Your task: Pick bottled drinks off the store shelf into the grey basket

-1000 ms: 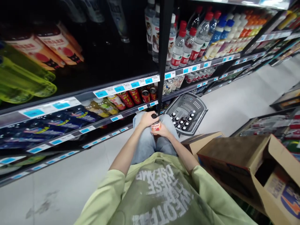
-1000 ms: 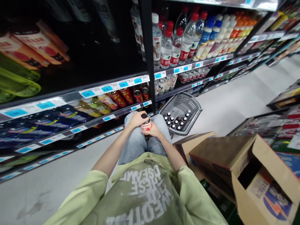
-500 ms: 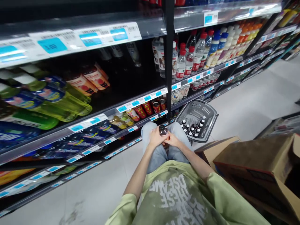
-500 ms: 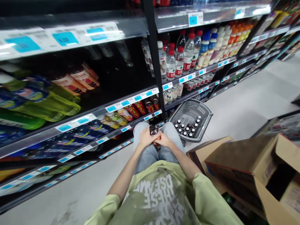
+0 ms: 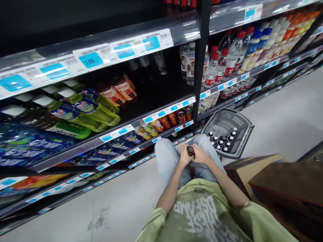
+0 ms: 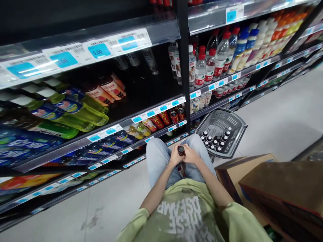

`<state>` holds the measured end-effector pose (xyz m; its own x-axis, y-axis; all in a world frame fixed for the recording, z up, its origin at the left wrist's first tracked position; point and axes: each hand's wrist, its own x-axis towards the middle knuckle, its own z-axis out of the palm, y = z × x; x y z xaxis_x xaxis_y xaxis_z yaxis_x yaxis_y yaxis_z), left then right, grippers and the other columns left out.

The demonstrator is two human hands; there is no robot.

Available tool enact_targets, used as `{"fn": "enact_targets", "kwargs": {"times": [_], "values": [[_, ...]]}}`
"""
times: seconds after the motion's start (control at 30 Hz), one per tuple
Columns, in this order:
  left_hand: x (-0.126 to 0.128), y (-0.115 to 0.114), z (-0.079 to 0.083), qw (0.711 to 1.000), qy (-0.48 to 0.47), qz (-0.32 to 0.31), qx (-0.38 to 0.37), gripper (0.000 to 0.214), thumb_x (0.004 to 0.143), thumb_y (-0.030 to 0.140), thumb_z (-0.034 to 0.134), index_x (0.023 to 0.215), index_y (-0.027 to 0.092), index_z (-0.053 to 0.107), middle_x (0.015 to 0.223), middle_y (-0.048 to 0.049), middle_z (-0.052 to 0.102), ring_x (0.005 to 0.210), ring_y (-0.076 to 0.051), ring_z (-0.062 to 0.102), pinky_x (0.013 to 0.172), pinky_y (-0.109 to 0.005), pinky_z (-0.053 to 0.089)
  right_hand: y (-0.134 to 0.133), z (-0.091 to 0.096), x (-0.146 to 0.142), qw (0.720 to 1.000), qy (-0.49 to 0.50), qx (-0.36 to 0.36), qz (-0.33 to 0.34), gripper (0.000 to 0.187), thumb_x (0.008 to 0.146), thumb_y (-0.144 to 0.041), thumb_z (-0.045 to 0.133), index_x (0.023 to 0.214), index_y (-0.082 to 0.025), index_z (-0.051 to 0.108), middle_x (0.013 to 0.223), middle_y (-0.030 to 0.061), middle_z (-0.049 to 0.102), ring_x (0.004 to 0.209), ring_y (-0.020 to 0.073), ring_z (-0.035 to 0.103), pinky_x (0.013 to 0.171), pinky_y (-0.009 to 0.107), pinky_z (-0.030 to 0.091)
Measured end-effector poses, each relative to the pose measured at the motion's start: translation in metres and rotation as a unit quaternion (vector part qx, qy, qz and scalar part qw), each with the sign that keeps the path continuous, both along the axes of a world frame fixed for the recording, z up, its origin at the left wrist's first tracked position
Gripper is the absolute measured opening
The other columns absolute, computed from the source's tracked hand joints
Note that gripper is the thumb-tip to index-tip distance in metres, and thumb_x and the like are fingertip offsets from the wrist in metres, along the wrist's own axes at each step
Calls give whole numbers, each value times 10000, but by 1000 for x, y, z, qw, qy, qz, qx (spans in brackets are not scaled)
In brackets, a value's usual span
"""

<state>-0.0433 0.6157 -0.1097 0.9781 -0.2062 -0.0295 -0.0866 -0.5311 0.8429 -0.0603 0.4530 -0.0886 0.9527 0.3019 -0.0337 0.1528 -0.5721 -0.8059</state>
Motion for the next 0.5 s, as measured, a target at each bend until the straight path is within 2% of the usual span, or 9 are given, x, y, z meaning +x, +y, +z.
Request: {"fn": "enact_targets", "kwargs": {"times": [0.07,0.2,0.37,0.5], "values": [[-2,3,-3,999,22,-38,27,688,612,56,767,1248,204,551,1237,-95,567,1218,-304,594,1103,-487,502,-1,1,-2,1000,1,9,23,643,664,-111,708,1285,-215,577,1336,124,595,1107,267,665,958,404,582],[-9,1,-7,984,72,-132,91,689,616,56,783,1255,196,565,1267,-115,562,1228,-328,559,1099,-502,488,-5,6,-1,1000,9,20,19,281,745,-160,685,997,-251,599,1092,51,630,998,253,658,943,413,557],[-11,-8,-9,978,109,-159,80,682,561,69,820,1183,200,574,1231,-95,559,1195,-337,549,1099,-518,485,-6,13,0,999,42,-15,18,289,645,-154,700,881,-258,571,961,5,616,866,230,643,847,372,540],[-12,-12,-6,980,98,-168,53,701,579,93,820,1236,190,593,1271,-110,572,1241,-356,564,1120,-534,494,-9,17,0,999,43,-23,-17,267,611,-193,717,823,-263,569,913,2,633,832,233,638,822,379,538]]}}
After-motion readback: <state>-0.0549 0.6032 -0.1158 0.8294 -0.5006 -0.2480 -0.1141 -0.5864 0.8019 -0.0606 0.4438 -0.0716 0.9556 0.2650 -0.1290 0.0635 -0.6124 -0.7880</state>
